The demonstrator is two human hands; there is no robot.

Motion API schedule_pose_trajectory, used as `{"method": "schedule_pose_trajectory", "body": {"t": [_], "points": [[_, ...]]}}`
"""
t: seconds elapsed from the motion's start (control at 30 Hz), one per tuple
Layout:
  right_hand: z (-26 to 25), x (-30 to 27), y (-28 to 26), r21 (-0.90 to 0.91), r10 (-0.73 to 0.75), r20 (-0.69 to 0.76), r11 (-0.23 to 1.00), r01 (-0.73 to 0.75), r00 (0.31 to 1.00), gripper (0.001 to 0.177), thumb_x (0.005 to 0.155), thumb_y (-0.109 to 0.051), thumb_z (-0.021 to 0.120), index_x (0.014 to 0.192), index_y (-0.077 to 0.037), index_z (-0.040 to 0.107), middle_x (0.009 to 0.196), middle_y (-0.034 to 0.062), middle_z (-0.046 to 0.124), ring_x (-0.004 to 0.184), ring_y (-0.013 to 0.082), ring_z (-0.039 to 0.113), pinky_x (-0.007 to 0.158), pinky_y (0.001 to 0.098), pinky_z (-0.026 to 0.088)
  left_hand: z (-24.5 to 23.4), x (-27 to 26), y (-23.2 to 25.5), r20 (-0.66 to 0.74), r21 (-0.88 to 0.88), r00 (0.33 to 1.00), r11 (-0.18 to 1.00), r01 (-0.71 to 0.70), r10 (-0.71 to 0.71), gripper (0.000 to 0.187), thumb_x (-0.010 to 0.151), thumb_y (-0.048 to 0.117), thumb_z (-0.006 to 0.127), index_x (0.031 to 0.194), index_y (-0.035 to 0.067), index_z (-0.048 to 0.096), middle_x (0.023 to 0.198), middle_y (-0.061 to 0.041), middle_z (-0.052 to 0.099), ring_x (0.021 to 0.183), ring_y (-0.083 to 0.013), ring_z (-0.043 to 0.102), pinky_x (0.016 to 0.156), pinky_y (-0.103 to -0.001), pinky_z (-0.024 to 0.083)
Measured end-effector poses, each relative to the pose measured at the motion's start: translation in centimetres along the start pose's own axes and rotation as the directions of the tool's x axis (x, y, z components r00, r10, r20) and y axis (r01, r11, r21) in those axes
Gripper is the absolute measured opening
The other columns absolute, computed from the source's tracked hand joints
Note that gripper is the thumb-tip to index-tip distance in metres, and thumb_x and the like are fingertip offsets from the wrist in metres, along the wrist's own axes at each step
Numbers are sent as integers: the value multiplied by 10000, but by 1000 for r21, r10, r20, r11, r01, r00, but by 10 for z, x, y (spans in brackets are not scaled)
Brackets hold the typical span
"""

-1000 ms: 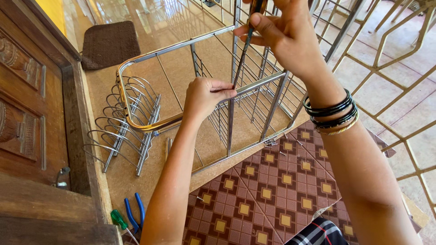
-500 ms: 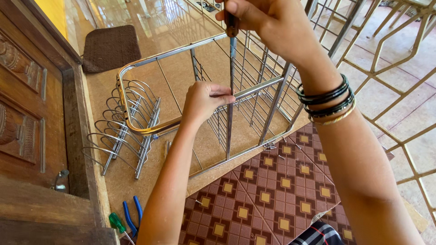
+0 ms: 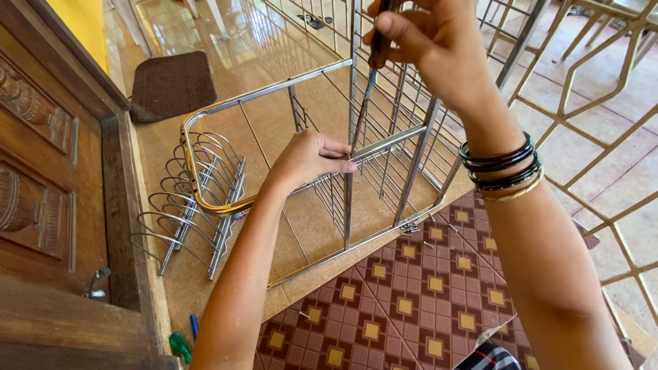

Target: The person assembles a stainless steel dish rack by inserting vertical support bars into the frame and tightening screws with a screwdriver. The person secures multiple joints and adjusts the rack's orientation during assembly.

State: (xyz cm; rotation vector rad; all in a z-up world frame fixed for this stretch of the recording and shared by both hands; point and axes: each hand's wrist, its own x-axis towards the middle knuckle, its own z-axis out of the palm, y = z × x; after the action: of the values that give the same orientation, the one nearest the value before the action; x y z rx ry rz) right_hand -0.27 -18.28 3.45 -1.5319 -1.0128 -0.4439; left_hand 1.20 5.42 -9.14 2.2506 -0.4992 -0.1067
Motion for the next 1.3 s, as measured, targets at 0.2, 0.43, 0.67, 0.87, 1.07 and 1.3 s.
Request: {"method": "schedule_pose_trajectory", "body": {"t": [0.2,0.43,0.67,0.87,1.07,1.3], "points": [[2,1,-2,-136,-118,54,983,125,992,253,1139,-63,590,1375,-21,510,1296,139,633,1136,247,712,951,403,623,4,0,0,-32,-16,998,998,-60,60,433,722,324,844,1101,126,774,1080,-68,794,963,-172,785,912,-337,586],[-8,-3,11,13,-64,31,998,64,997,280,1194,-55,584,1461,-30,506,1334,129,627,1147,231,717,977,394,627,1,-4,7,-186,-71,968,980,-185,170,344,762,323,833,1044,130,801,993,-36,812,846,-135,792,800,-268,607],[-4,3,5,-37,-96,93,994,99,991,242,1169,-68,559,1402,-25,506,1318,100,621,1151,213,707,993,389,614,3,1,-3,-238,-67,928,948,-311,287,214,853,259,784,1026,136,813,964,-22,818,801,-97,773,738,-248,601],[-2,7,3,-36,-64,117,997,69,991,166,1188,-101,553,1309,12,562,1216,81,657,1130,204,712,981,378,630,3,1,-3,-268,-67,912,938,-340,311,185,868,227,776,1023,132,811,965,-25,817,792,-101,770,713,-247,597],[-6,8,13,-5,-66,148,998,67,987,167,1189,-86,533,1304,23,588,1179,95,678,1125,200,716,990,369,657,5,3,-4,-252,-40,923,950,-311,291,167,887,226,750,1021,141,802,954,-3,816,766,-78,769,662,-226,607],[-6,15,-2,43,-77,174,997,71,982,143,1170,-74,623,1259,37,640,1187,120,709,974,202,725,898,351,661,4,1,-2,-253,-37,928,956,-291,273,176,880,225,756,1024,138,808,931,-10,819,739,-88,758,644,-234,586]]}}
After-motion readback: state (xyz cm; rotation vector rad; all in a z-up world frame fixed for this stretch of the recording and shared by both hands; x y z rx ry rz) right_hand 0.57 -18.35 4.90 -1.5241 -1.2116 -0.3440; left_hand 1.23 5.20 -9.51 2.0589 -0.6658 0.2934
